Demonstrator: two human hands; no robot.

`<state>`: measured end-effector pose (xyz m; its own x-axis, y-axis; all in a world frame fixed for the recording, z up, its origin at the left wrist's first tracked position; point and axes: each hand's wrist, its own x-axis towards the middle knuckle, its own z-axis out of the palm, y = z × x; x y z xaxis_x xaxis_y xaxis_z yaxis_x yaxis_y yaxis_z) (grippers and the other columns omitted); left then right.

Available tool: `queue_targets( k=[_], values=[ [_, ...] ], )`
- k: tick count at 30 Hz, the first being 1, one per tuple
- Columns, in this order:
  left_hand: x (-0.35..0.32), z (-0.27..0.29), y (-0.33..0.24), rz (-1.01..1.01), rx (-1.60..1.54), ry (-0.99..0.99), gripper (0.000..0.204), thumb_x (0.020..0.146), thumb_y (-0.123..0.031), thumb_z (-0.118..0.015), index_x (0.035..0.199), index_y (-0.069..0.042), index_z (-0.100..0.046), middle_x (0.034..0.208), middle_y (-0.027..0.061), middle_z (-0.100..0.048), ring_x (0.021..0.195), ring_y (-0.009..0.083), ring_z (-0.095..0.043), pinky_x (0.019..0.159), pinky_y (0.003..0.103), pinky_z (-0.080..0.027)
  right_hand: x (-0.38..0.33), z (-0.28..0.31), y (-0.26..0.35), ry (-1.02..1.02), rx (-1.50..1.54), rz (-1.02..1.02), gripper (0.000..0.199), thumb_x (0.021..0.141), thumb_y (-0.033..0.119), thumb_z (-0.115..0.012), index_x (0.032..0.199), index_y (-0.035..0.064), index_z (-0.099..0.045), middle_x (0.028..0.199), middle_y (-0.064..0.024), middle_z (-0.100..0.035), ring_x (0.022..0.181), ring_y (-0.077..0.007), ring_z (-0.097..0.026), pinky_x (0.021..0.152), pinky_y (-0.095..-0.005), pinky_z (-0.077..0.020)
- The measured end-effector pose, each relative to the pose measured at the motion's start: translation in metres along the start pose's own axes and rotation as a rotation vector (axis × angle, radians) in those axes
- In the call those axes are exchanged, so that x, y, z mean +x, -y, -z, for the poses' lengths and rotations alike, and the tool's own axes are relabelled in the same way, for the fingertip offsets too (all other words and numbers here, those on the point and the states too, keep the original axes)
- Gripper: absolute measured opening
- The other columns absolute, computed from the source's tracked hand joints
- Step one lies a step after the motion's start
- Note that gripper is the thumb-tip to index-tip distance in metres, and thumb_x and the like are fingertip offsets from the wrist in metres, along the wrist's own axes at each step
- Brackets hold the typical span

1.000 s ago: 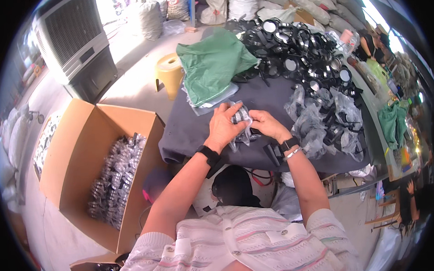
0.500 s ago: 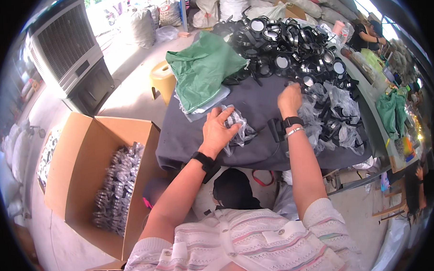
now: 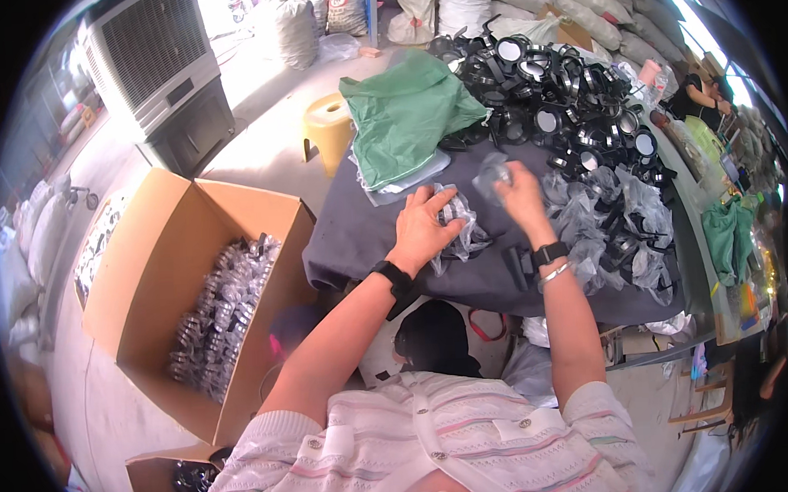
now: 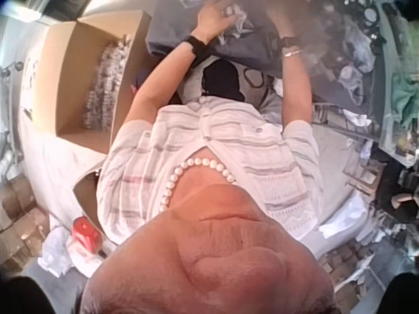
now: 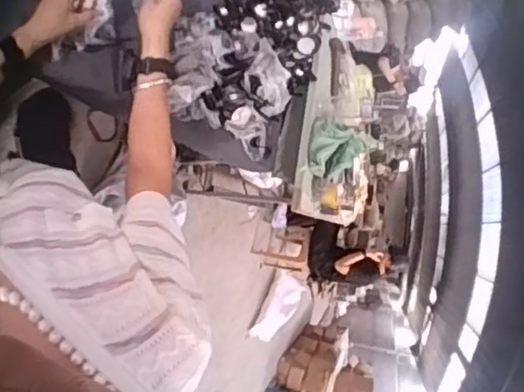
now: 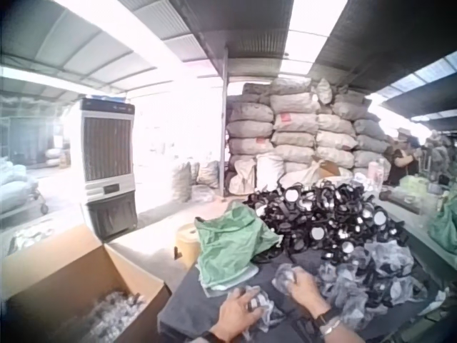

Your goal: The person is seen putting small plastic products into bags and then packing the bags into a large cardboard box.

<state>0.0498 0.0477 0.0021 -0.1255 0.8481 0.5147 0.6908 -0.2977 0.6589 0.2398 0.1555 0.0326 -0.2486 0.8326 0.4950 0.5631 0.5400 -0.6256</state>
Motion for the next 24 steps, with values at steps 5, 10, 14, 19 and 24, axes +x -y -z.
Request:
queue_targets(
  k=[5,10,14,19,24],
  values=[
    [0.001,-0.001,-0.002,-0.027,0.016,-0.008,0.056,0.069,-0.029,-0.076,0.121,-0.015,-0.062,0.117,0.0170,-0.056,0.109,0.0343,-0.054,0.091,0.041,-0.047,-0.034,-0.050,0.001,0.215,0.259,-0.073,0.028,0.092,0.025,-0.055,0.101,-0.0020,-0.057,0.094,-0.0204,-0.064,0.090,-0.0326,-0.063,0.080,-0.0380,-0.0475],
    [0.012,0.001,-0.005,-0.097,0.129,0.067,0.058,0.068,-0.028,-0.074,0.124,-0.018,-0.060,0.102,0.0154,-0.058,0.093,0.0360,-0.057,0.078,0.044,-0.051,-0.044,-0.043,0.019,0.253,0.413,-0.110,0.039,0.097,0.031,-0.048,0.114,-0.0034,-0.053,0.104,-0.0230,-0.063,0.100,-0.0354,-0.061,0.084,-0.0388,-0.0469],
    [0.017,0.004,0.002,-0.169,0.242,0.148,0.059,0.069,-0.031,-0.072,0.126,-0.025,-0.059,0.098,0.0157,-0.058,0.087,0.0355,-0.060,0.073,0.042,-0.052,-0.049,-0.038,0.035,0.210,0.211,-0.128,0.062,0.094,0.038,-0.051,0.127,-0.0135,-0.043,0.118,-0.0313,-0.056,0.114,-0.0407,-0.054,0.096,-0.0429,-0.0427],
    [0.017,0.006,-0.001,-0.162,0.256,0.177,0.059,0.070,-0.032,-0.073,0.127,-0.028,-0.059,0.097,0.0151,-0.058,0.087,0.0348,-0.060,0.073,0.042,-0.052,-0.062,0.008,0.063,0.047,-0.288,-0.058,0.045,0.086,0.028,-0.062,0.112,-0.0077,-0.055,0.115,-0.0255,-0.058,0.107,-0.0390,-0.056,0.090,-0.0437,-0.0450],
    [0.017,0.004,-0.006,-0.162,0.239,0.161,0.059,0.071,-0.033,-0.074,0.127,-0.028,-0.059,0.098,0.0143,-0.058,0.090,0.0333,-0.060,0.074,0.042,-0.052,-0.102,0.054,0.059,-0.283,-0.640,0.059,0.027,0.078,0.015,-0.068,0.097,-0.0027,-0.057,0.103,-0.0188,-0.058,0.097,-0.0361,-0.055,0.085,-0.0430,-0.0447]
  ],
)
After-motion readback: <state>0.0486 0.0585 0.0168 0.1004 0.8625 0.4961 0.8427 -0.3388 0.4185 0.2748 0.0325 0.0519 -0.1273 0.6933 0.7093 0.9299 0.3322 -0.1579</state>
